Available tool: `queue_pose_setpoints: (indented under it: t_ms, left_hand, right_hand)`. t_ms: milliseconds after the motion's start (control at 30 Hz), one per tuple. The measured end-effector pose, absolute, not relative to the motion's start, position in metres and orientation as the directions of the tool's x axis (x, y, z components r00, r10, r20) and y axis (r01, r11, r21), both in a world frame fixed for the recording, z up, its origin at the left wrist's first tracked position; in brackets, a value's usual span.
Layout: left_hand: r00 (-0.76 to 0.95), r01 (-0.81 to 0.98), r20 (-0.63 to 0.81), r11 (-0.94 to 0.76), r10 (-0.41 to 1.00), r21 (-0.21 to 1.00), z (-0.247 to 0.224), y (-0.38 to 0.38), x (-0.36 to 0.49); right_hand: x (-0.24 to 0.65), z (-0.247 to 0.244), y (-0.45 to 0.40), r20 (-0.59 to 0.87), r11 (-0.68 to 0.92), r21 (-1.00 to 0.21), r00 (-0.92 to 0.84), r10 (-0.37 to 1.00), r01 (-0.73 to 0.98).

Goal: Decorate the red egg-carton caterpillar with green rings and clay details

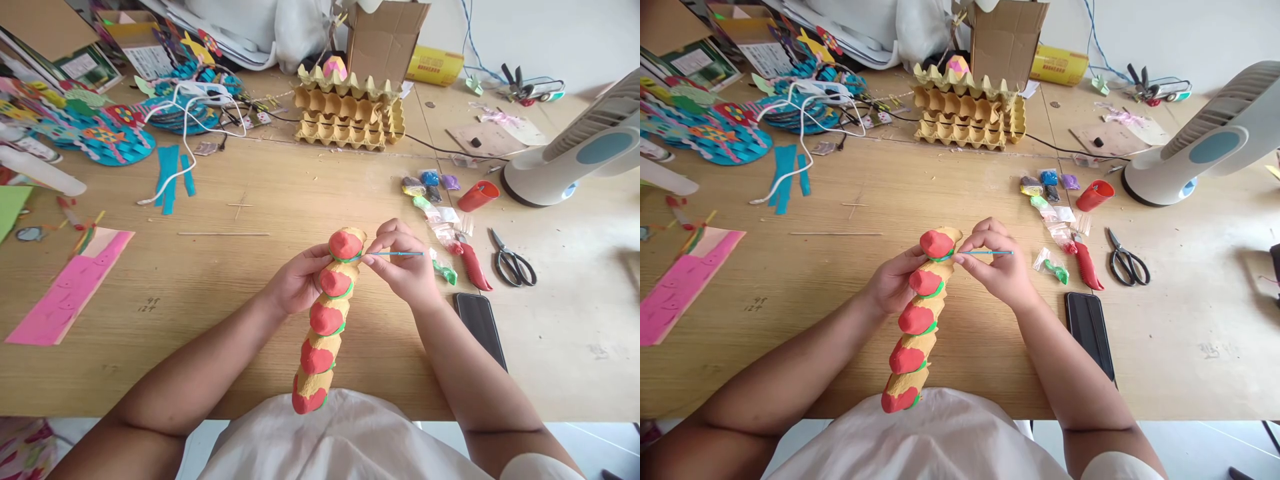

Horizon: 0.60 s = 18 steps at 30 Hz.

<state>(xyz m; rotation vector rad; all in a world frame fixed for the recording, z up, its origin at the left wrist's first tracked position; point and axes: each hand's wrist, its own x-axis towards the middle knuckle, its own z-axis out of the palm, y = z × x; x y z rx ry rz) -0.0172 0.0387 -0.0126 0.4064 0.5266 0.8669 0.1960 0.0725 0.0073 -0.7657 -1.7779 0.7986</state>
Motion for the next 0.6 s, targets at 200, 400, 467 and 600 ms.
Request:
queue_pose_setpoints:
  t_ms: [200, 400, 467, 600]
  left_hand:
    - [0.523, -0.586, -0.218, 0.534, 0.824, 0.61, -0.0128, 0.038, -0.0171]
    - [0.498, -0.537, -0.222, 0.499, 0.839, 0.68, -0.0129, 0.0386, -0.0162]
    - [0.487, -0.522, -0.222, 0.485, 0.845, 0.701, -0.0133, 0.039, -0.0161]
    - [0.481, -0.506, -0.226, 0.478, 0.847, 0.718, -0.0149, 0.0397, -0.0162]
  right_hand:
    - [0.1961, 0.0129, 0.0729, 0.536, 0.598, -0.788, -0.313, 0.784, 0.149]
    - [0.1973, 0.0135, 0.0728, 0.546, 0.611, -0.779, -0.327, 0.771, 0.139]
    - [0.1978, 0.0131, 0.0728, 0.537, 0.602, -0.789, -0.338, 0.773, 0.123]
    - [0.1989, 0.0139, 0.0734, 0.514, 0.571, -0.815, -0.333, 0.79, 0.097]
